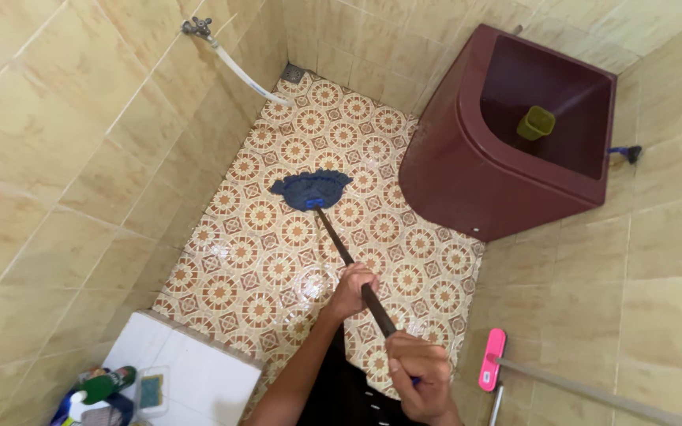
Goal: The person mops a tiled bathroom floor using a mop, moving the mop head across the surface while holding the handle with both hands.
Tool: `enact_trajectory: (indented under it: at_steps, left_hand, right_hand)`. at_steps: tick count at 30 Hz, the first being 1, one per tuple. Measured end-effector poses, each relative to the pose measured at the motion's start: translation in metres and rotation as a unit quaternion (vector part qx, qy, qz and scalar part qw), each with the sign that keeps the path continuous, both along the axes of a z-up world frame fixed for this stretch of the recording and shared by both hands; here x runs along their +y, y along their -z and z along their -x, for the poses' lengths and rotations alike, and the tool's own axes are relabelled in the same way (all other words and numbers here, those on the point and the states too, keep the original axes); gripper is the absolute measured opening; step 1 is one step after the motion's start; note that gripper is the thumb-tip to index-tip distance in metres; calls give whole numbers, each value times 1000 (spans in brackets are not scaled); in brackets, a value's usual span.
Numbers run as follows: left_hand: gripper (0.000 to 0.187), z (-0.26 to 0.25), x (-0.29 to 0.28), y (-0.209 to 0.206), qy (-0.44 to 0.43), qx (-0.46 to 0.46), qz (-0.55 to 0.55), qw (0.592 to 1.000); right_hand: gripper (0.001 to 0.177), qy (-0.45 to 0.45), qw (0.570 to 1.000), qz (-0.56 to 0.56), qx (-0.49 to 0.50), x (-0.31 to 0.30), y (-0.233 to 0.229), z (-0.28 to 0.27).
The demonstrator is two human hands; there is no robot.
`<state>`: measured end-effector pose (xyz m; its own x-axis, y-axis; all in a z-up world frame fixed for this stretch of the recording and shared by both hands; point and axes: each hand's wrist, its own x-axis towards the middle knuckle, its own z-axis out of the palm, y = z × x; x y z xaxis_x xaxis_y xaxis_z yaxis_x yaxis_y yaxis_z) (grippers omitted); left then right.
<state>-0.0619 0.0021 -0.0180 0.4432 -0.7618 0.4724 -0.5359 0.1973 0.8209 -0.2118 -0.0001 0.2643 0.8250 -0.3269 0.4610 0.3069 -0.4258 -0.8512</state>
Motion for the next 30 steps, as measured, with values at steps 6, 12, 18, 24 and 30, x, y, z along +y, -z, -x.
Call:
enact_trajectory:
  at_steps: [6,12,18,24,30]
  left_hand:
    - [22,-46,-70,25,-50,46,5,998]
    - [16,-90,-153,35,-256,13,-13,967]
    - [84,-110,-184,-11,-298,93,-157,937]
    - [91,-94,-170,-35,-312,94,-158,932]
    - [87,-48,-162,-37,-370,166,-234,884]
  right_hand:
    - [35,-19,998,53,26,-82,30,-42]
    - [36,-56,995,76,41,-175,57,-100]
    - [34,-42,988,107,103,-248,130,-149]
    - [32,-87,984,112,104,-342,201,-228]
    - [33,-129,981,72,129,-374,234,-251]
